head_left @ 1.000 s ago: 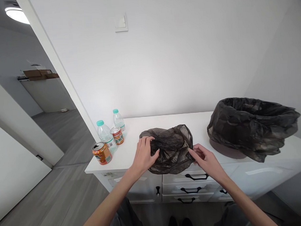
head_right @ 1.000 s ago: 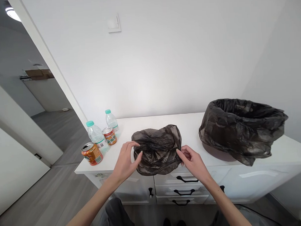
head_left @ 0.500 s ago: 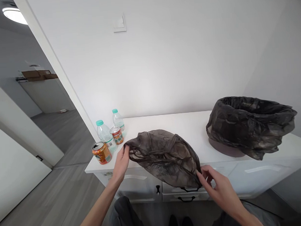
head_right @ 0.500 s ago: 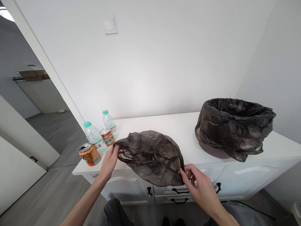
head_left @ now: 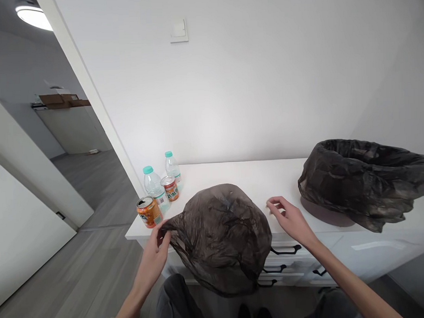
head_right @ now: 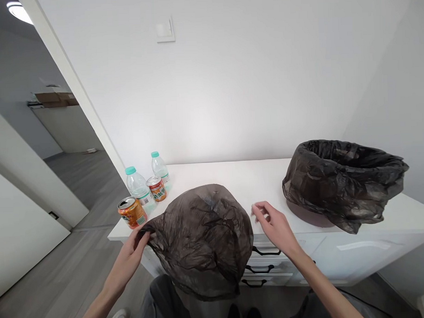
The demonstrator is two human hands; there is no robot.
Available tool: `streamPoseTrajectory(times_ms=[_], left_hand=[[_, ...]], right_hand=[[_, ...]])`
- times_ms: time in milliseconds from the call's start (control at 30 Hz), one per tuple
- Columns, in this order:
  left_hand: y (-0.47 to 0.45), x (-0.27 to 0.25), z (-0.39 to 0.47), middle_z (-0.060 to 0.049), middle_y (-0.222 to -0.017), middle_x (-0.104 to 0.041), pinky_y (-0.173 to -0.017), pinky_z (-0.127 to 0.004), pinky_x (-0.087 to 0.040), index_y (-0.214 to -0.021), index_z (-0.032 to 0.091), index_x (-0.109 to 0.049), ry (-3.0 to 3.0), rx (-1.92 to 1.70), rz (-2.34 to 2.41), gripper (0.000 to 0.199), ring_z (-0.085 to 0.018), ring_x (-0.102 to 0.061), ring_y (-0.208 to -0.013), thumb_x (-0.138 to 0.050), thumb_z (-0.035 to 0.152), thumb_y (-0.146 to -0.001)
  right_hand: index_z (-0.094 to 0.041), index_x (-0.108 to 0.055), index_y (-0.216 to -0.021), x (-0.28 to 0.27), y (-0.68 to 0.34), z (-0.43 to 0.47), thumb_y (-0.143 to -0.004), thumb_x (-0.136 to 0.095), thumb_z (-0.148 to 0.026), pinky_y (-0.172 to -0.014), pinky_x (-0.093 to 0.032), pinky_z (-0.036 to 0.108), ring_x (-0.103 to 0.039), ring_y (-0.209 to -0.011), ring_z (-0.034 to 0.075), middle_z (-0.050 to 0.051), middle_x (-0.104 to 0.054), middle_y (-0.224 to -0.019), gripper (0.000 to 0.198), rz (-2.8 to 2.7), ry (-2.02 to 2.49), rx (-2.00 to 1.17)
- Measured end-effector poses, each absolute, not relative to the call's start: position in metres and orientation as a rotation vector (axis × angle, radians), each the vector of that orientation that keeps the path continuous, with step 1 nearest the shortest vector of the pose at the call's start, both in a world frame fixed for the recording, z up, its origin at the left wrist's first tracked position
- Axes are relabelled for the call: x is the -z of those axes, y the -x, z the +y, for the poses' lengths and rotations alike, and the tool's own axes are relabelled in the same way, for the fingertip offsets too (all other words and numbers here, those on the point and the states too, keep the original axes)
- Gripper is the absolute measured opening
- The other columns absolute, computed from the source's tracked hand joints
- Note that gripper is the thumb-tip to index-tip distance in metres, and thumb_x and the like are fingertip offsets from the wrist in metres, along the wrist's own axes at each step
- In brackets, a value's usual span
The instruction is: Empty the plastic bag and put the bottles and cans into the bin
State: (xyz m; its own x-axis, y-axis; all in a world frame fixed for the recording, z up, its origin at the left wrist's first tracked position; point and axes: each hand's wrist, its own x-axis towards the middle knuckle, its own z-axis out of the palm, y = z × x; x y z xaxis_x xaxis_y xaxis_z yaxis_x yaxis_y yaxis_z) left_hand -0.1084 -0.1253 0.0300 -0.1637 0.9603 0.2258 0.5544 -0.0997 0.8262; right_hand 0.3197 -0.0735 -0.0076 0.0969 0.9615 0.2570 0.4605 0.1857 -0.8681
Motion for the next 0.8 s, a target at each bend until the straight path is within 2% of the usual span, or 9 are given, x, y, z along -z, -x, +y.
streamPoseTrajectory(times_ms=[100, 200, 333, 433, 567, 633, 667, 733, 800], left_hand=[[0.092, -0.037, -0.136, -0.017, -0.143, -0.058, -0.109, -0.053, -0.049, -0.141, 0.019, -0.051, -1.834, -1.378, 1.812, 0.046, -0.031, -0.059, -0.131, -0.047, 0.038, -0.099], [0.073, -0.051, -0.148, -0.014, -0.145, -0.056, -0.113, -0.048, -0.048, -0.140, 0.024, -0.054, -2.197, -1.491, 1.718, 0.039, -0.027, -0.052, -0.140, -0.043, 0.024, -0.102], [0.058, -0.057, -0.151, -0.009, -0.142, -0.061, -0.112, -0.043, -0.051, -0.142, 0.030, -0.054, -2.603, -1.043, 1.340, 0.040, -0.023, -0.057, -0.135, -0.045, 0.021, -0.104], [0.057, -0.045, -0.144, -0.010, -0.146, -0.059, -0.115, -0.049, -0.048, -0.144, 0.029, -0.052, -2.654, -0.699, 1.253, 0.040, -0.026, -0.052, -0.140, -0.051, 0.030, -0.104], [0.061, -0.031, -0.135, -0.011, -0.148, -0.057, -0.116, -0.052, -0.047, -0.141, 0.026, -0.053, -2.573, -0.585, 1.288, 0.039, -0.028, -0.050, -0.142, -0.052, 0.038, -0.104], [0.062, -0.028, -0.131, -0.009, -0.145, -0.060, -0.117, -0.052, -0.046, -0.137, 0.027, -0.057, -2.556, -0.594, 1.260, 0.035, -0.027, -0.049, -0.143, -0.051, 0.037, -0.104], [0.063, -0.027, -0.129, -0.008, -0.144, -0.061, -0.118, -0.051, -0.045, -0.135, 0.028, -0.059, -2.551, -0.602, 1.244, 0.033, -0.026, -0.048, -0.144, -0.051, 0.037, -0.104], [0.065, -0.026, -0.123, -0.007, -0.144, -0.061, -0.119, -0.051, -0.044, -0.133, 0.028, -0.061, -2.540, -0.615, 1.225, 0.031, -0.026, -0.046, -0.146, -0.053, 0.037, -0.104], [0.067, -0.024, -0.118, -0.008, -0.147, -0.059, -0.119, -0.050, -0.044, -0.134, 0.028, -0.062, -2.526, -0.623, 1.233, 0.033, -0.026, -0.045, -0.147, -0.054, 0.039, -0.104]], right_hand=[[-0.023, -0.066, -0.112, 0.014, -0.304, -0.023, -0.096, -0.052, -0.052, -0.083, -0.053, 0.037, -0.070, -0.091, 0.023, 0.011, -0.071, -0.116, 0.036, -1.545, 1.485, -0.621], [-0.021, -0.067, -0.113, 0.011, -0.287, 0.006, -0.095, -0.052, -0.041, -0.087, -0.053, 0.037, -0.070, -0.087, 0.020, 0.011, -0.070, -0.119, 0.030, -1.581, 1.490, -0.656], [-0.024, -0.070, -0.114, -0.002, -0.268, 0.019, -0.086, -0.064, -0.033, -0.086, -0.055, 0.036, -0.070, -0.089, 0.021, 0.008, -0.073, -0.117, 0.029, -1.738, 1.347, -0.842], [-0.025, -0.065, -0.128, -0.012, -0.255, 0.016, -0.082, -0.072, -0.033, -0.080, -0.057, 0.035, -0.071, -0.089, 0.021, 0.009, -0.070, -0.127, 0.047, -1.815, 1.201, -1.119], [-0.027, -0.037, -0.152, -0.021, -0.240, 0.007, -0.081, -0.076, -0.039, -0.072, -0.059, 0.034, -0.072, -0.086, 0.020, 0.016, -0.055, -0.149, 0.082, -1.694, 1.217, -1.403], [-0.029, -0.025, -0.157, -0.024, -0.236, 0.004, -0.079, -0.079, -0.037, -0.074, -0.059, 0.034, -0.072, -0.085, 0.019, 0.017, -0.057, -0.147, 0.095, -1.650, 1.257, -1.489], [-0.029, -0.025, -0.157, -0.026, -0.234, 0.003, -0.078, -0.080, -0.035, -0.075, -0.059, 0.034, -0.073, -0.087, 0.020, 0.015, -0.062, -0.142, 0.097, -1.645, 1.264, -1.538], [-0.027, -0.039, -0.151, -0.032, -0.232, 0.001, -0.076, -0.080, -0.031, -0.077, -0.059, 0.035, -0.073, -0.092, 0.022, 0.012, -0.071, -0.127, 0.085, -1.672, 1.262, -1.609], [-0.025, -0.059, -0.132, -0.041, -0.233, -0.003, -0.076, -0.080, -0.031, -0.076, -0.059, 0.034, -0.073, -0.095, 0.025, 0.009, -0.075, -0.117, 0.060, -1.732, 1.277, -1.562]])
